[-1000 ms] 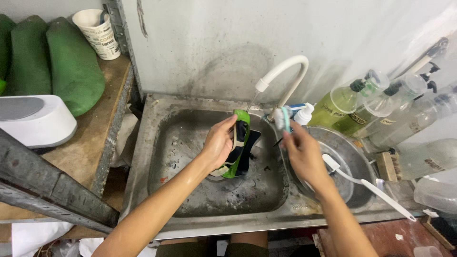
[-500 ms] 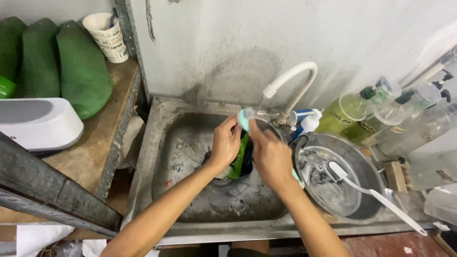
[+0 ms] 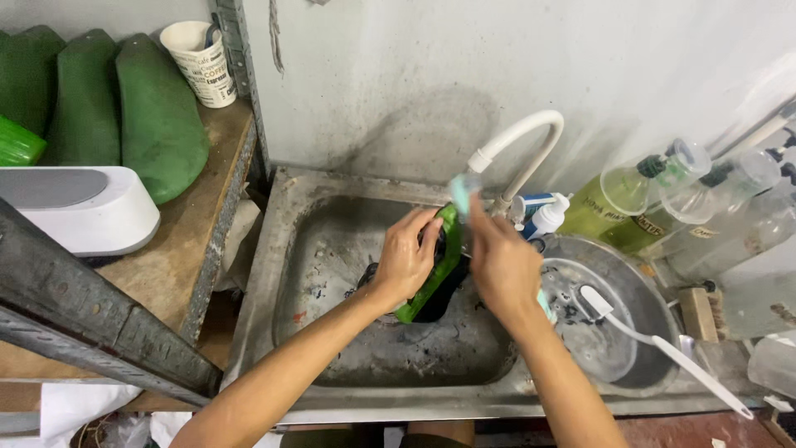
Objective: The person washes a dark blue cap with a green brim in a kitchen sink. They rinse the cap under running water, scrub it with a toothbrush, and apply soap to clean the interior and exterior surfaces.
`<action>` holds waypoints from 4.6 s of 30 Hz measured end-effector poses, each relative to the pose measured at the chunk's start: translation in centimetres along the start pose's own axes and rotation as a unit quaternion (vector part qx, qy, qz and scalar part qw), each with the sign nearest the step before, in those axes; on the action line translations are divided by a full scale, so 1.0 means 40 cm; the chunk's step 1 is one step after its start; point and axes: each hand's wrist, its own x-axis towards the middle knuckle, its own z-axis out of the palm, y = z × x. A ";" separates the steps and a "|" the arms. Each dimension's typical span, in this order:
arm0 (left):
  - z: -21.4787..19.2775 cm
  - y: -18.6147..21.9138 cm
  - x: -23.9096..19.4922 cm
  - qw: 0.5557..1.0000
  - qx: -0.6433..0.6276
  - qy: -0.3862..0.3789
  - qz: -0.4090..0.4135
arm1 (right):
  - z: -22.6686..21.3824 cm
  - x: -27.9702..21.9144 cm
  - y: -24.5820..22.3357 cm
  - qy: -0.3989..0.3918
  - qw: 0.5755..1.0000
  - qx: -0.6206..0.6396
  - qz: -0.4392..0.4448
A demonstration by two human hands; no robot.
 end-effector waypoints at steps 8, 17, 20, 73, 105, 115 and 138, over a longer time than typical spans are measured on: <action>-0.032 0.035 0.001 0.985 -0.084 -0.097 -0.118 | -0.026 0.009 0.009 -0.003 0.976 0.210 0.050; -0.027 0.047 0.005 0.972 -0.142 -0.115 -0.150 | -0.174 0.041 0.020 0.007 0.984 0.159 0.081; -0.012 0.016 0.002 0.967 -0.157 -0.120 -0.162 | -0.152 0.039 0.032 -0.008 0.953 0.292 0.079; 0.039 -0.008 0.054 0.973 -0.172 -0.138 -0.071 | -0.059 0.111 0.083 -0.131 0.921 0.363 -0.059; 0.082 -0.132 0.018 0.974 -0.085 -0.206 -0.035 | 0.022 0.143 0.180 -0.007 0.965 0.072 -0.252; 0.012 0.026 0.034 0.975 -0.067 -0.204 -0.053 | 0.038 0.102 0.170 0.022 0.953 0.202 -0.225; 0.087 -0.059 0.021 0.984 -0.075 -0.158 -0.016 | -0.035 0.069 0.164 -0.033 0.942 0.221 -0.250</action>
